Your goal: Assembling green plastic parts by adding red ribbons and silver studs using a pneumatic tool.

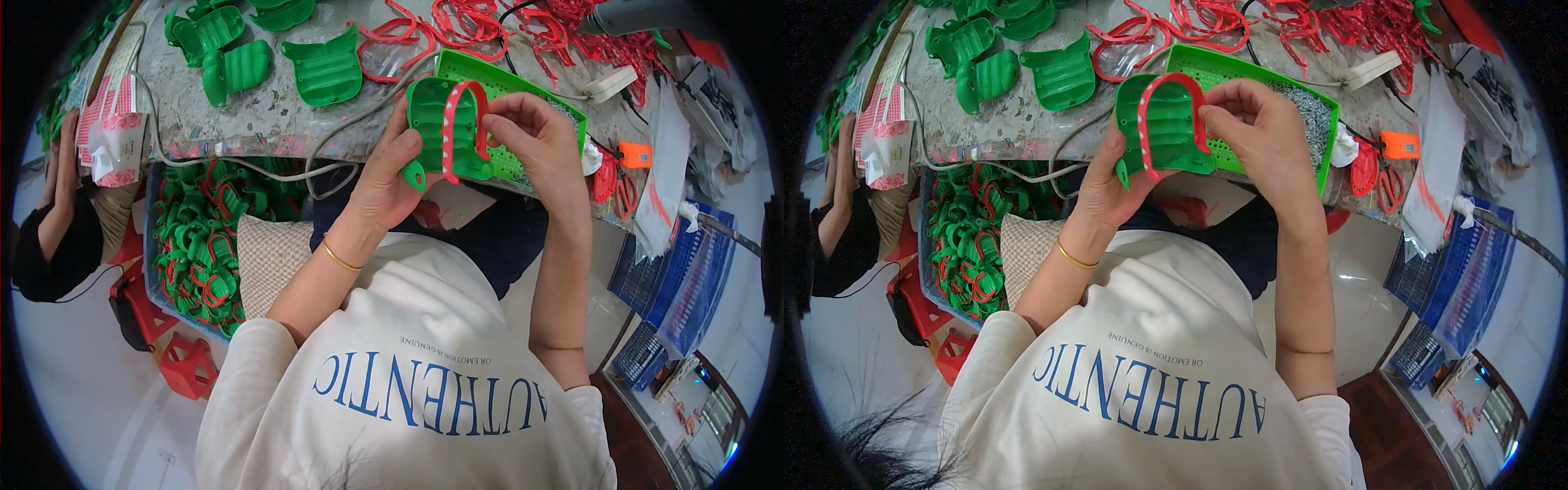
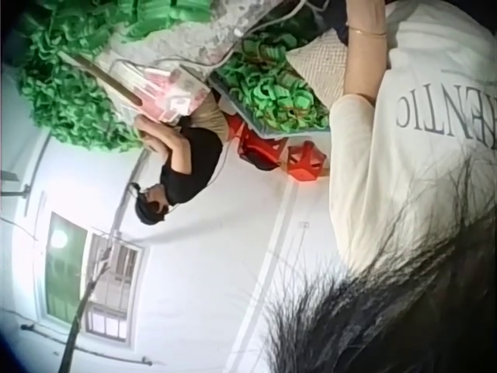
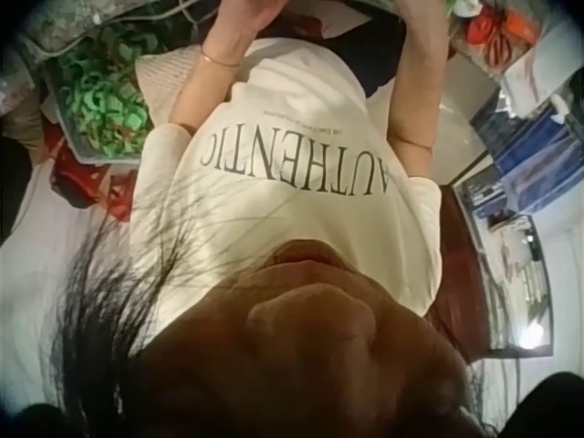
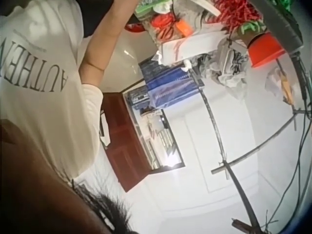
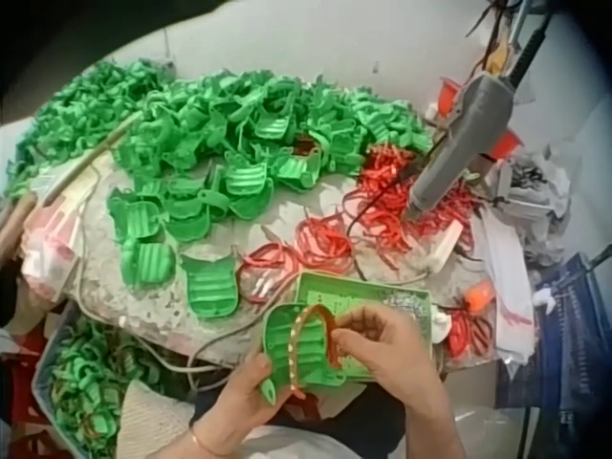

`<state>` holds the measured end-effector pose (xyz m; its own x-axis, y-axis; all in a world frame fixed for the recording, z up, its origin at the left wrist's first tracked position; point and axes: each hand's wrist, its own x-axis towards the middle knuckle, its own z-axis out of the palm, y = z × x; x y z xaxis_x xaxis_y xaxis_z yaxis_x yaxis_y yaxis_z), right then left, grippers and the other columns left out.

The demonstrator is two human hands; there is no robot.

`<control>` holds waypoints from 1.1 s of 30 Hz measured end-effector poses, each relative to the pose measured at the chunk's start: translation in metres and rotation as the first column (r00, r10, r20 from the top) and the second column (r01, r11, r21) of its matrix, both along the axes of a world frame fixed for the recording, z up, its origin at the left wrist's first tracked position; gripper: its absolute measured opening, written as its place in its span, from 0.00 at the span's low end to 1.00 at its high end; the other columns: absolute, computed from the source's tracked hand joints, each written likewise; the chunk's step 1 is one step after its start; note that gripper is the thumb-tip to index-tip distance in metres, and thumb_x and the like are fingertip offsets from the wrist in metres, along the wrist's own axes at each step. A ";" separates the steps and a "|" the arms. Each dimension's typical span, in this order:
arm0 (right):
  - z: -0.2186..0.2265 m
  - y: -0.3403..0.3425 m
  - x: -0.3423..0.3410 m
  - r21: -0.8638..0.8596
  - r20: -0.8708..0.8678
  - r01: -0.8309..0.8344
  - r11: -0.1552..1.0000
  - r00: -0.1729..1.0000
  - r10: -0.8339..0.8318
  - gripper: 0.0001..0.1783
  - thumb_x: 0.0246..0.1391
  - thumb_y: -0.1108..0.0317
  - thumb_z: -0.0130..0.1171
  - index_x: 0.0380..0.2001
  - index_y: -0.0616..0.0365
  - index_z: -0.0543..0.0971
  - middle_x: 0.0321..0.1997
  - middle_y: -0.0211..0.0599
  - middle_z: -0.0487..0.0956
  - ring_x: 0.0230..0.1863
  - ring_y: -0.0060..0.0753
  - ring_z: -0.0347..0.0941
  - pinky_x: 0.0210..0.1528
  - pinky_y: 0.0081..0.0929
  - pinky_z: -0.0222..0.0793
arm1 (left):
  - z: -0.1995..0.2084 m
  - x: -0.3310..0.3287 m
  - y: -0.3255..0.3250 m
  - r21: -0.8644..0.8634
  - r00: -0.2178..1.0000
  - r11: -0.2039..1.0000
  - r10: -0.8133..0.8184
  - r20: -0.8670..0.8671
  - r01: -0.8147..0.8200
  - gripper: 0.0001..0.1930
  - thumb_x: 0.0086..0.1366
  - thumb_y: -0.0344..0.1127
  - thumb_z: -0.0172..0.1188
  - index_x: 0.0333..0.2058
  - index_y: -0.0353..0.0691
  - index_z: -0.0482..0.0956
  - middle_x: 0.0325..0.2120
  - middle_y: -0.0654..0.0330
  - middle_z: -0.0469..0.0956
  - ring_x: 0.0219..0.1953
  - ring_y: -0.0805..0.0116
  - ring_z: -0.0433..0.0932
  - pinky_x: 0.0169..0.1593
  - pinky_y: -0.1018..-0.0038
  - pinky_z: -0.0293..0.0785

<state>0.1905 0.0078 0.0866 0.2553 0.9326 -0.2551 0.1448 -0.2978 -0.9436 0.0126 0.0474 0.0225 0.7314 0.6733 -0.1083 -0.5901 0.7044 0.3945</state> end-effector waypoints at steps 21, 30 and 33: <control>-0.012 -0.010 -0.007 -0.041 0.072 0.092 0.995 0.993 -0.088 0.10 0.52 0.73 0.60 0.37 0.65 0.77 0.33 0.30 0.79 0.32 0.16 0.73 0.36 0.15 0.68 | 0.004 0.000 -0.005 0.102 1.000 0.995 0.007 -0.021 -0.005 0.39 0.58 0.40 0.63 0.65 0.50 0.50 0.57 0.59 0.62 0.58 0.64 0.66 0.56 0.61 0.70; -0.003 -0.009 -0.012 -0.081 0.198 0.110 0.991 0.976 -0.092 0.09 0.52 0.72 0.60 0.36 0.66 0.78 0.32 0.30 0.79 0.31 0.15 0.72 0.35 0.14 0.68 | 0.004 -0.001 -0.006 0.102 0.999 0.995 0.018 -0.050 -0.013 0.43 0.55 0.42 0.66 0.65 0.48 0.51 0.57 0.57 0.63 0.56 0.63 0.68 0.55 0.63 0.71; -0.004 -0.009 -0.015 -0.068 0.231 0.119 0.991 0.968 -0.100 0.09 0.52 0.73 0.60 0.36 0.66 0.78 0.31 0.30 0.79 0.29 0.14 0.72 0.33 0.13 0.67 | 0.002 0.000 -0.006 0.094 0.998 0.995 0.024 -0.056 -0.019 0.43 0.54 0.42 0.67 0.65 0.48 0.51 0.57 0.58 0.63 0.56 0.65 0.68 0.55 0.65 0.70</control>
<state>0.1756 -0.0007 0.0826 0.4143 0.8746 -0.2518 0.3140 -0.3970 -0.8624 0.0121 0.0412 0.0247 0.7112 0.6978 -0.0859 -0.5790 0.6506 0.4914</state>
